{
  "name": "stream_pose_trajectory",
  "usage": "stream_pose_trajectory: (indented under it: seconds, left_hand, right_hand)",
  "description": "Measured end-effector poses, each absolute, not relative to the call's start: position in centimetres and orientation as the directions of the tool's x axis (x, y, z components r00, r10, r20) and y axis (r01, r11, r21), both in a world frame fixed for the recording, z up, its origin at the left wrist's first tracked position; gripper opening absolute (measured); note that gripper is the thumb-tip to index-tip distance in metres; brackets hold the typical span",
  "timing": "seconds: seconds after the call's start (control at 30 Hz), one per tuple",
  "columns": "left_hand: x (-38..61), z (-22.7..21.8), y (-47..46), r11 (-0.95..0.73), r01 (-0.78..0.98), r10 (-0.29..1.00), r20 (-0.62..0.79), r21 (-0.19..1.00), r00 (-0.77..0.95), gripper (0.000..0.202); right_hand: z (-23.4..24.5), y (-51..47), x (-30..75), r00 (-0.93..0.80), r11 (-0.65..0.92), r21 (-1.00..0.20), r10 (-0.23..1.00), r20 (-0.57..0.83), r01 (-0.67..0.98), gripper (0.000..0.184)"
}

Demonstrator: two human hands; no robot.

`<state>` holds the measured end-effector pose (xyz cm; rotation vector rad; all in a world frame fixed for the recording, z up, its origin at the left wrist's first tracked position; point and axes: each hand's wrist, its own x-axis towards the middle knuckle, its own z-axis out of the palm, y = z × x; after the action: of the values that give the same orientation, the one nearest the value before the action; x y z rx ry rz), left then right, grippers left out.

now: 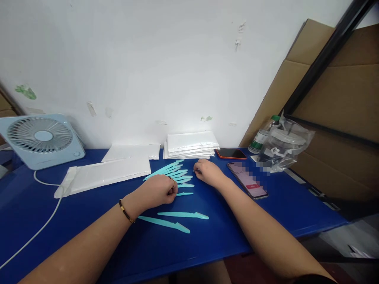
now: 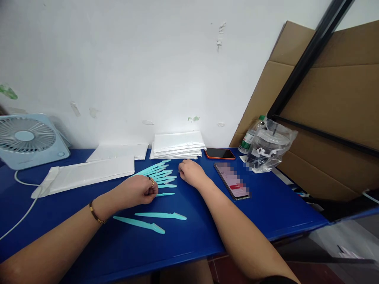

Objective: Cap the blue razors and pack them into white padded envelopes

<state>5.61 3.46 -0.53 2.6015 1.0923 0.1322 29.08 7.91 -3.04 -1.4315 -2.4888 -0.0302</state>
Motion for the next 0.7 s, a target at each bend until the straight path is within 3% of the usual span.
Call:
stream_pose_trajectory:
  seconds: [0.13, 0.27, 0.4, 0.7]
  left_hand:
    - [5.6, -0.7, 3.7, -0.637, 0.708, 0.740, -0.017, 0.305, 0.672, 0.011]
    - [5.6, -0.6, 3.7, -0.621, 0.717, 0.749, -0.030, 0.316, 0.662, 0.012]
    - [5.6, -0.4, 3.7, -0.618, 0.722, 0.752, -0.033, 0.312, 0.658, 0.014]
    - [5.6, -0.7, 3.7, -0.642, 0.707, 0.741, 0.001, 0.296, 0.672, 0.013]
  right_hand:
    - [-2.3, 7.2, 30.1, -0.472, 0.479, -0.371, 0.874, 0.116, 0.796, 0.008]
    - [-1.6, 6.3, 30.9, -0.441, 0.339, -0.575, 0.896, -0.043, 0.745, 0.022]
    - [-1.4, 5.7, 30.6, -0.521, 0.339, -0.656, 0.848, -0.096, 0.674, 0.026]
    - [-1.8, 5.0, 29.2, -0.618, 0.446, -0.710, 0.786, 0.020, 0.544, 0.025]
